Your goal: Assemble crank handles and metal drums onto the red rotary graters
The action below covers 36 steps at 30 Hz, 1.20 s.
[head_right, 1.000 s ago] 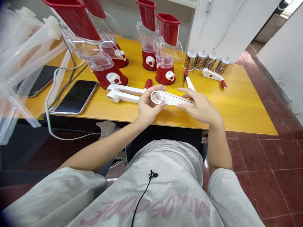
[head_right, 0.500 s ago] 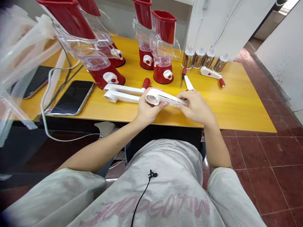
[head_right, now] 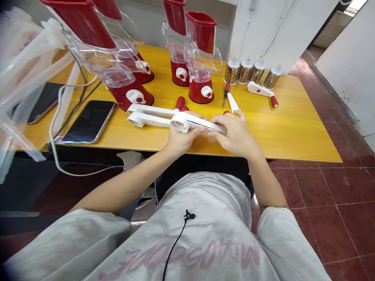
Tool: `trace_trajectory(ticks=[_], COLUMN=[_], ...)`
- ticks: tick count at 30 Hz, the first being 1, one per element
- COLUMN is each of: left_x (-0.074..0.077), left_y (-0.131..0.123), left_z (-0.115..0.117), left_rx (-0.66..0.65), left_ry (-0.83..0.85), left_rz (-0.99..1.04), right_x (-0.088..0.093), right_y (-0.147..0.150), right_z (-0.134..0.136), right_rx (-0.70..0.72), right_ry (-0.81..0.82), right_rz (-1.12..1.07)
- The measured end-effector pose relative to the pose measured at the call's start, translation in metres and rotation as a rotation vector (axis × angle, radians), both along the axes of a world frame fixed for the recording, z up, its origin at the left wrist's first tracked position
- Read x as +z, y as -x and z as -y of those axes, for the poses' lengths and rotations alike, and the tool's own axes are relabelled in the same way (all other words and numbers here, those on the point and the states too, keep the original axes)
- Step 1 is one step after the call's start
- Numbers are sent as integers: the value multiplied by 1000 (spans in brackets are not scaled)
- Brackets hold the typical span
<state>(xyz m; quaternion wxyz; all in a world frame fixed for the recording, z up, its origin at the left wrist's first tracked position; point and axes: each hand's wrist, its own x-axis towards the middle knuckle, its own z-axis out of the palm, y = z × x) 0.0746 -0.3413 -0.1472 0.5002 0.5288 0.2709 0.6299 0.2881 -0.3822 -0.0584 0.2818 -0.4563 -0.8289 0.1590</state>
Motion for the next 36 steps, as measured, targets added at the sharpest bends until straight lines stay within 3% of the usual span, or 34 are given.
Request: trace_trajectory(ticks=[8, 14, 19, 26, 32, 36], left_x=[9, 8, 5, 5, 9, 9], left_y=[3, 0, -2, 2, 4, 5], left_z=[7, 8, 4, 4, 9, 10], left_rx=[14, 103, 105, 90, 133, 94], left_ry=[-12, -49, -74, 19, -28, -51], left_rz=[-21, -32, 0, -47, -67, -76], right_x=[-5, -8, -14, -22, -23, -21], right_y=[3, 9, 10, 15, 18, 19], right_z=[-2, 0, -3, -5, -2, 0], right_rx=[-6, -29, -29, -48, -53, -61], right_ry=[-48, -110, -197, -244, -240, -190], right_rz=[-27, -37, 6, 41, 2, 8])
